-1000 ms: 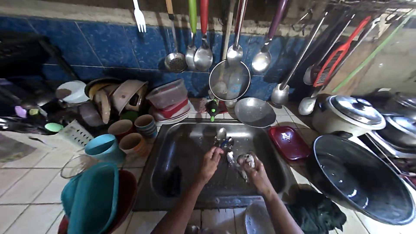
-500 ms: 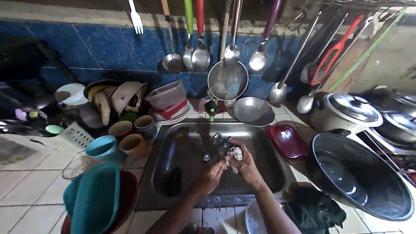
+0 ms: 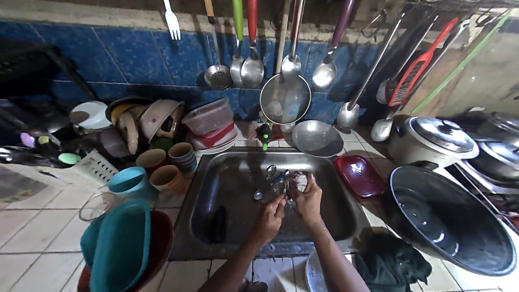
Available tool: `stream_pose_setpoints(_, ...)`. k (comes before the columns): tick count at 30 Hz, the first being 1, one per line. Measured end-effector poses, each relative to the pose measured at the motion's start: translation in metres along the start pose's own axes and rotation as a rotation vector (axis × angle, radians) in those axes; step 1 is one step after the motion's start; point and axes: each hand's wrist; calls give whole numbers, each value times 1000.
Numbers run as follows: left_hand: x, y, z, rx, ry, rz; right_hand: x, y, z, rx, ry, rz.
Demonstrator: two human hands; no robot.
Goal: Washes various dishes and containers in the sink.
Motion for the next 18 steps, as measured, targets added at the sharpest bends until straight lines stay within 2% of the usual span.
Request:
stream_pose_setpoints(4, -3, 1, 7, -39, 75, 75, -20, -5, 2, -128, 124, 535)
stream_pose_setpoints(6, 2, -2, 6, -60, 73, 139, -25, -6, -7, -156, 54, 696)
stream_pose_setpoints(8, 8, -7, 0, -69, 49, 173, -24, -2, -12, -121, -48, 634)
stream_pose_setpoints(12, 16, -8, -10, -7, -30, 182, -10, 9, -2, 9, -155, 161)
stream_pose_setpoints(16, 22, -6, -9, -6, -48, 233, -9, 4, 6, 82, -55, -21)
stream_pose_setpoints(18, 21, -8, -9, -16, -15, 127, -11, 0, 7, 71, 4, -5)
Point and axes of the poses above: each hand's wrist, its own z-axis towards the middle knuckle, its own x-axis out of the back of the hand, y = z × x, and after that the axes turned 12 degrees about -y, right-handed
